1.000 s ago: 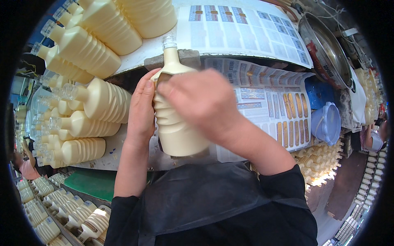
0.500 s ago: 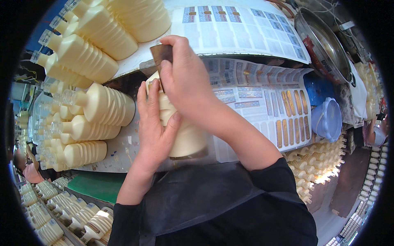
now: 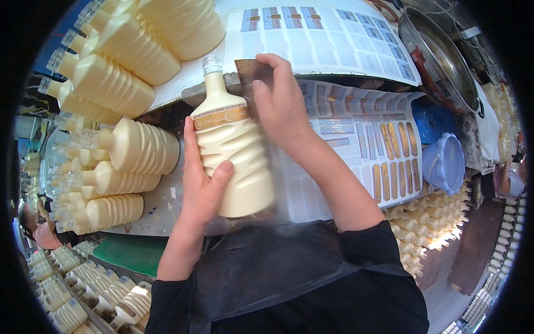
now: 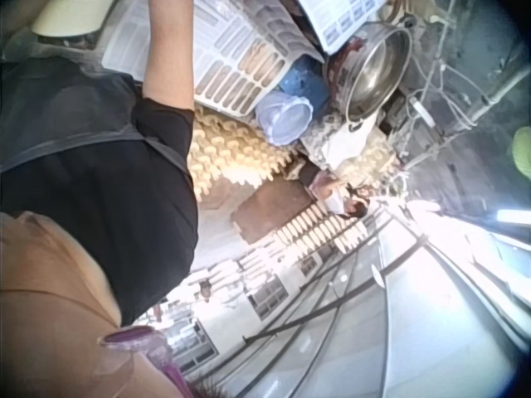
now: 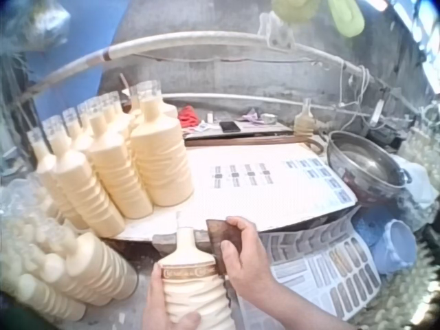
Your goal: The person picks up a cream-colored plastic bottle, applies a label to its body, smooths it, and places the bottle back among others. The process repeats with multiple bottles on a workbench.
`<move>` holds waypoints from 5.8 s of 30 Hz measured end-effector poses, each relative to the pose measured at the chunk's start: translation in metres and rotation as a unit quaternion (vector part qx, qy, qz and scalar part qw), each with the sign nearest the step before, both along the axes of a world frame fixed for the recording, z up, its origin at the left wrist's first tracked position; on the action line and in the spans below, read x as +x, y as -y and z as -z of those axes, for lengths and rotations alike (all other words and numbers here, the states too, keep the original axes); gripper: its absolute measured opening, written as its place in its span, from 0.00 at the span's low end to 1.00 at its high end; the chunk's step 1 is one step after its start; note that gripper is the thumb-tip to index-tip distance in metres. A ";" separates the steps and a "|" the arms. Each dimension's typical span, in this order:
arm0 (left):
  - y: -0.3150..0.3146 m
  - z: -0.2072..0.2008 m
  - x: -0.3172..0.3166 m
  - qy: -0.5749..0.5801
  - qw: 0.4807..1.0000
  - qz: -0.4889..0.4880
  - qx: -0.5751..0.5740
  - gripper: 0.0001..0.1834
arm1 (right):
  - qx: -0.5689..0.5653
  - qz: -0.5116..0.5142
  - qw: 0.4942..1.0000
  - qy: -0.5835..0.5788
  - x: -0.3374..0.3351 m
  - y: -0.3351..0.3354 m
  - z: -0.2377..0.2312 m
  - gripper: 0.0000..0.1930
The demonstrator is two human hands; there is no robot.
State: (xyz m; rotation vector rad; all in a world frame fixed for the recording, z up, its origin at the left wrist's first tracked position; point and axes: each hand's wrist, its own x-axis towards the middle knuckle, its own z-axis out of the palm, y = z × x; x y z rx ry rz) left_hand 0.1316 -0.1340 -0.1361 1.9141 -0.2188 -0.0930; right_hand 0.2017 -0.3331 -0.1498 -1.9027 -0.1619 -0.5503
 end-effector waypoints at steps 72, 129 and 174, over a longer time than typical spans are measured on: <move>0.005 0.003 0.040 -0.165 0.947 -0.007 -0.275 0.27 | -0.068 0.052 0.996 0.026 -0.003 -0.001 -0.001 0.22; 0.002 0.019 0.002 0.011 0.993 0.012 -0.116 0.51 | 0.031 0.012 0.999 -0.002 -0.021 -0.003 -0.027 0.22; -0.018 0.041 -0.067 0.099 0.990 0.017 0.098 0.70 | -0.146 -0.033 0.974 -0.172 -0.042 0.082 -0.060 0.10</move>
